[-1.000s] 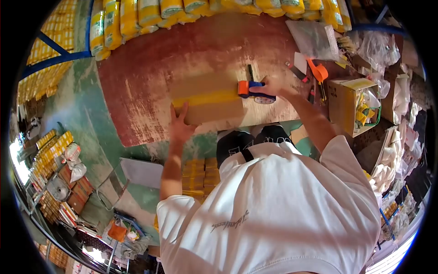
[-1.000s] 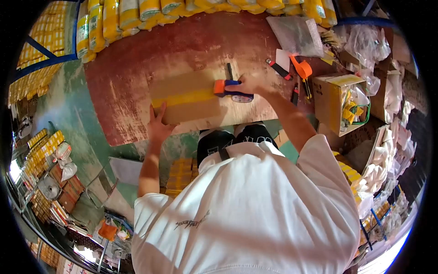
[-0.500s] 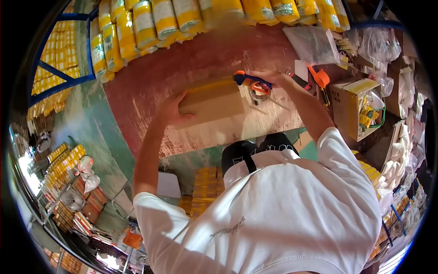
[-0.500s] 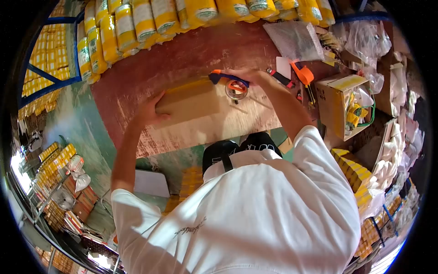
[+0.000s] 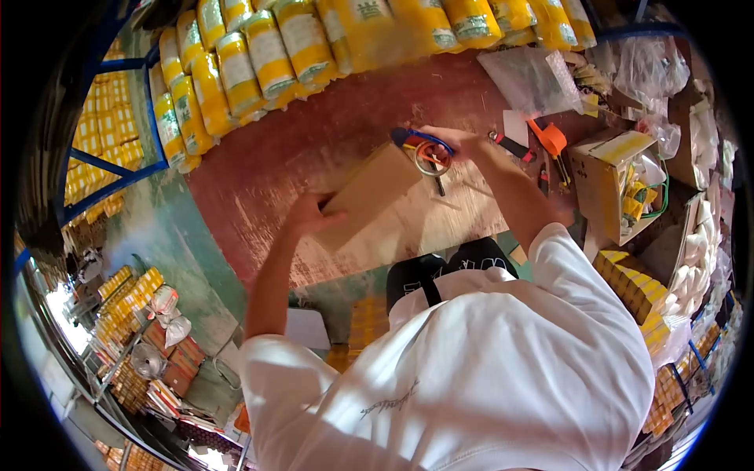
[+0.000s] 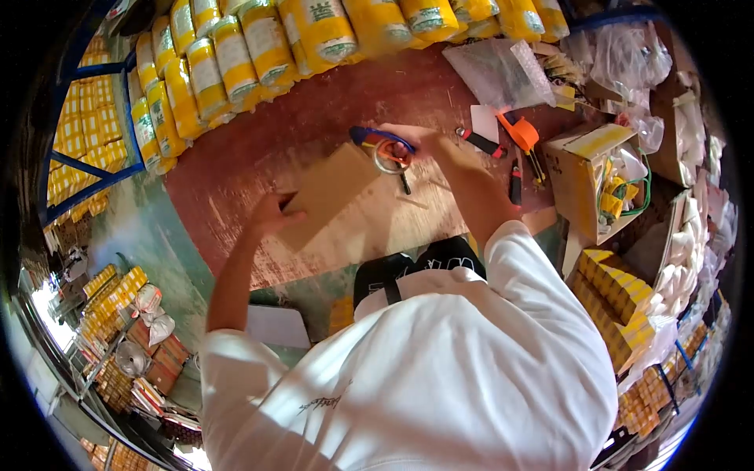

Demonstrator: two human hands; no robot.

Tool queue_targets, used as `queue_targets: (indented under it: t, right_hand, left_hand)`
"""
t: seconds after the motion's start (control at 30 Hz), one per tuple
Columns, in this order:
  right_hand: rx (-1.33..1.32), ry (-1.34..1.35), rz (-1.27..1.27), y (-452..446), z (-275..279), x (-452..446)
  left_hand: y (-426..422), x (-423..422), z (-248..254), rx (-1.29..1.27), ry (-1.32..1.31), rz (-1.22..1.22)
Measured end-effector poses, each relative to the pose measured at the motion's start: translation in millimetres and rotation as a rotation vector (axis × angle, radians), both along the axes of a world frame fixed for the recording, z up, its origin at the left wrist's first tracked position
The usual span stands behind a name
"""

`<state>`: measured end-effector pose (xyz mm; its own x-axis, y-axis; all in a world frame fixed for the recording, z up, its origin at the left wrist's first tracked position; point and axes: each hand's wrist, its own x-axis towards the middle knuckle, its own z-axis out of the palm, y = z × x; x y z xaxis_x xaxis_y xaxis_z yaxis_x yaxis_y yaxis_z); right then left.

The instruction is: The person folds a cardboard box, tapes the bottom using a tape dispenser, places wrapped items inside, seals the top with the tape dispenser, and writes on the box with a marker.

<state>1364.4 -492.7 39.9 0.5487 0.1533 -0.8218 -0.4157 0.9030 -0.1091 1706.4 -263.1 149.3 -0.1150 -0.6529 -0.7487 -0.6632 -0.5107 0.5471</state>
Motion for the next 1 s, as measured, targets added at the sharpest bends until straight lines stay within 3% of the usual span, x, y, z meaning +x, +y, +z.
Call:
queue_targets:
  t: [0.07,0.2,0.3,0.4,0.5,0.7,0.87,1.0]
  right_hand:
    - [-0.050,-0.019,0.042,1,1,-1]
    - [0.101,-0.120,0.033,5,-21,-14]
    - [0.035,-0.022,0.025,10,-19,-17]
    - [0.028,-0.092,0.051,12,-19,-22]
    - [0.003,-0.058,0.057,12,-20,-26]
    - [-0.014,-0.032,0.078,9,-9,-24]
    - [-0.104,-0.111,0.205,-1,-4,-41]
    - [-0.226,-0.019,0.242,11,15,-72]
  left_hand:
    - [26,-5,-35,-0.103,0.094,0.086]
    - [22,-42,-28,-0.214,0.055,0.182]
    - [-17,-61,-2,-0.034,0.053,0.115]
    - [-40,-71,-12,0.027,0.210,0.168]
    - [-55,-76,-11,0.015,0.196,0.071]
    - [-63,-69,-13,0.162,0.303,0.104]
    - [-59,-72,-19,0.120,0.291,0.089]
    - [-62,-73,-15,0.100,0.374,0.147]
